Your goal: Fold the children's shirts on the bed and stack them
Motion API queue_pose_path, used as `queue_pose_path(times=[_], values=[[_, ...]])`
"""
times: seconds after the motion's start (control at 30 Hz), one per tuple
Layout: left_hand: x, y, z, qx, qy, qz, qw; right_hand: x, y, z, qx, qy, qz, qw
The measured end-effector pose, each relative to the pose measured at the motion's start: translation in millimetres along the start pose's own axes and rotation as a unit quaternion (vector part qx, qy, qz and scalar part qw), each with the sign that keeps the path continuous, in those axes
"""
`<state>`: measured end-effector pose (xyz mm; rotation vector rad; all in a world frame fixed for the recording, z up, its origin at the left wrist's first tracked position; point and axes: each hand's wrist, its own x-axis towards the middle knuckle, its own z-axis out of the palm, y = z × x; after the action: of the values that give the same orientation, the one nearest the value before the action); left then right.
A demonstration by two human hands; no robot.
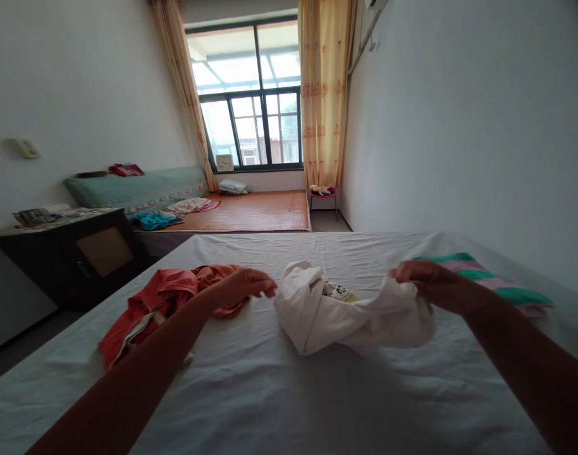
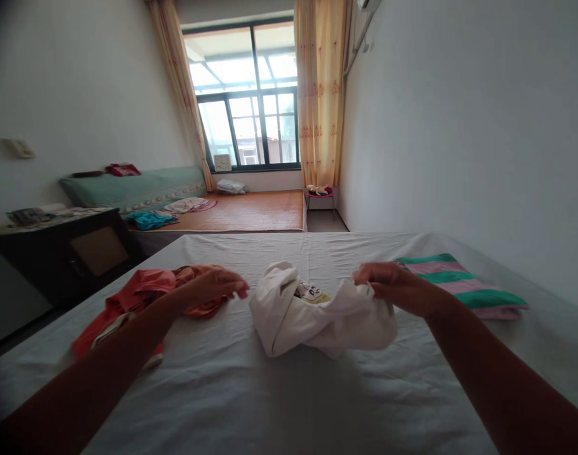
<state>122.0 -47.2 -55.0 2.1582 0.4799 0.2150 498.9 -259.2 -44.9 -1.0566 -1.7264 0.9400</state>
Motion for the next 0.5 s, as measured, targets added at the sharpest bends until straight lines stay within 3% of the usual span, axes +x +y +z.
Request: queue_pose_path(times=[0.03,0.1,0.17,0.23,0.3,0.4,0.43,0.5], values=[[13.6,1.1,2.5,0.016,0.068,0.026,0.997,-0.3,-2.3,2.4,-0.002,-0.04,-0.011,0.999],[41.7,3.0,12.9,0.051,0.129,0.074,0.987,1.0,-10.3,8.5,-0.007,-0.119,-0.018,0.993],[64.4,5.4,28.4,0.1,0.116,0.091,0.984,1.6,-18.8,12.3,-0.017,-0.172,-0.014,0.985],[77.5,8.3,43.8,0.157,0.063,0.076,0.983,-1.4,-24.4,10.2,-0.032,-0.166,-0.014,0.986],[80.8,12.3,52.5,0.195,-0.007,0.061,0.979,-9.1,-26.9,1.3,-0.037,-0.102,-0.026,0.994],[72.2,23.1,44.9,0.127,-0.054,0.055,0.989,-26.4,-30.6,-20.7,-0.007,0.081,-0.027,0.996],[66.8,28.3,37.1,0.072,-0.029,0.056,0.995,-32.3,-33.1,-29.0,0.004,0.159,-0.026,0.987],[53.8,40.1,16.5,-0.048,0.08,0.065,0.994,-42.0,-40.5,-45.7,-0.01,0.313,-0.04,0.949]])
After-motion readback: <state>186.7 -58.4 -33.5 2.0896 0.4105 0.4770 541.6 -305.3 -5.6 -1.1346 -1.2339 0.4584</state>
